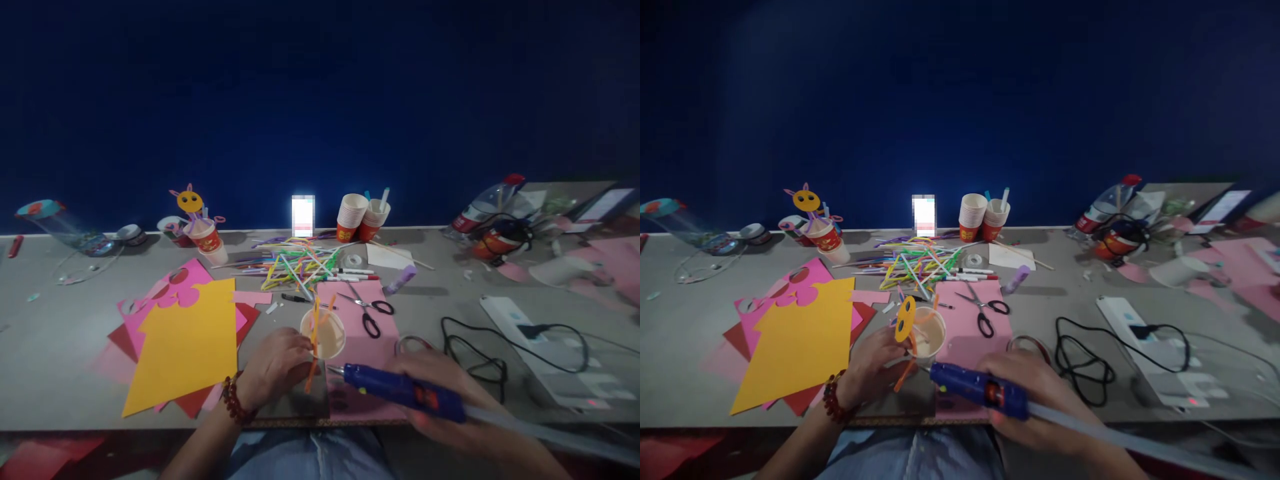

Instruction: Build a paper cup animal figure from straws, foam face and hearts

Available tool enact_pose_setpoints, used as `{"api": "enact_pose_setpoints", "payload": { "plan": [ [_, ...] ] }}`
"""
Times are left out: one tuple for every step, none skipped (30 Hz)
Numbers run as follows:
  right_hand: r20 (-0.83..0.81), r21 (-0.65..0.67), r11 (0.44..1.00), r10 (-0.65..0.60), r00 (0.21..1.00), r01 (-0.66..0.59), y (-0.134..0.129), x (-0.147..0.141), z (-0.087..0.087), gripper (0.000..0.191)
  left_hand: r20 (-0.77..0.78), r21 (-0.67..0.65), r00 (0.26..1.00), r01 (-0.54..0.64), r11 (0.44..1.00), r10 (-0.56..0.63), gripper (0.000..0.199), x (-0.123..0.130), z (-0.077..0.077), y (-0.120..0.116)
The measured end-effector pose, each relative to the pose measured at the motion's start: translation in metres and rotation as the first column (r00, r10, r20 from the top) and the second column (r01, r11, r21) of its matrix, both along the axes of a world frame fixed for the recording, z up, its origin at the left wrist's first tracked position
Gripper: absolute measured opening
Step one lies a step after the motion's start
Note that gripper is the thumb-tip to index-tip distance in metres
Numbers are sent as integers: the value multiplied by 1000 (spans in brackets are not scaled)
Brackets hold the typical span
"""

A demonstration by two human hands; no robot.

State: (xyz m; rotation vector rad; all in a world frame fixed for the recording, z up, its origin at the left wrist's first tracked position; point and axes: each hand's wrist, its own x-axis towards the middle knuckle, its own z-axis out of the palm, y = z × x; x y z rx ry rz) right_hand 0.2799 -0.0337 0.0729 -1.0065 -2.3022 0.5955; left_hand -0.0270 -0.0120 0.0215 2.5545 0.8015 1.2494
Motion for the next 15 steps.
{"api": "enact_pose_setpoints", "payload": {
  "plan": [
    [11, -73, 996, 57, 998, -56, 1, -8, 5, 22, -9, -6, 1000, -5, 1000, 5, 10, -1, 0, 0],
    [26, -122, 987, 104, 994, -100, 3, -14, 7, 21, -16, -9, 1000, -6, 1000, 6, 8, -1, -1, -1],
    [40, -158, 979, 139, 989, -131, 4, -17, 8, 21, -18, -5, 1000, -1, 1000, 1, 7, -2, -3, -1],
    [48, -160, 979, 137, 989, -128, 5, -19, 8, 23, -18, 6, 1000, 11, 1000, -11, 6, -4, -4, -1],
    [60, -155, 979, 141, 988, -130, 6, -19, 6, 26, -18, 15, 1000, 21, 1000, -21, 5, -5, -6, -1],
    [72, -143, 981, 139, 988, -128, 6, -18, 3, 29, -15, 23, 999, 28, 999, -28, 6, -5, -7, -1],
    [84, -128, 984, 132, 988, -121, 5, -17, -1, 31, -13, 29, 999, 34, 999, -34, 7, -6, -8, -1],
    [95, -105, 988, 123, 988, -113, 4, -17, -4, 33, -15, 33, 999, 40, 999, -39, 7, -6, -9, -1],
    [109, -87, 991, 112, 988, -103, 3, -17, -7, 34, -21, 32, 999, 44, 999, -43, 8, -6, -10, 0],
    [129, -74, 993, 97, 987, -88, 2, -17, -9, 33, -28, 32, 999, 47, 998, -47, 8, -6, -10, 0],
    [156, -68, 995, 85, 984, -75, 1, -18, -10, 31, -36, 28, 998, 48, 998, -47, 8, -5, -11, 0],
    [187, -67, 995, 83, 979, -71, 0, -19, -12, 30, -43, 26, 998, 52, 998, -50, 8, -5, -11, 1],
    [219, -64, 996, 81, 972, -69, -1, -20, -13, 27, -48, 23, 997, 54, 998, -53, 9, -4, -10, 1],
    [249, -53, 997, 75, 966, -64, -2, -20, -14, 23, -50, 22, 997, 53, 998, -52, 10, -4, -10, 1],
    [271, -29, 998, 68, 960, -63, -3, -20, -16, 18, -52, 23, 997, 53, 998, -51, 12, -4, -10, 1]
  ]
}}
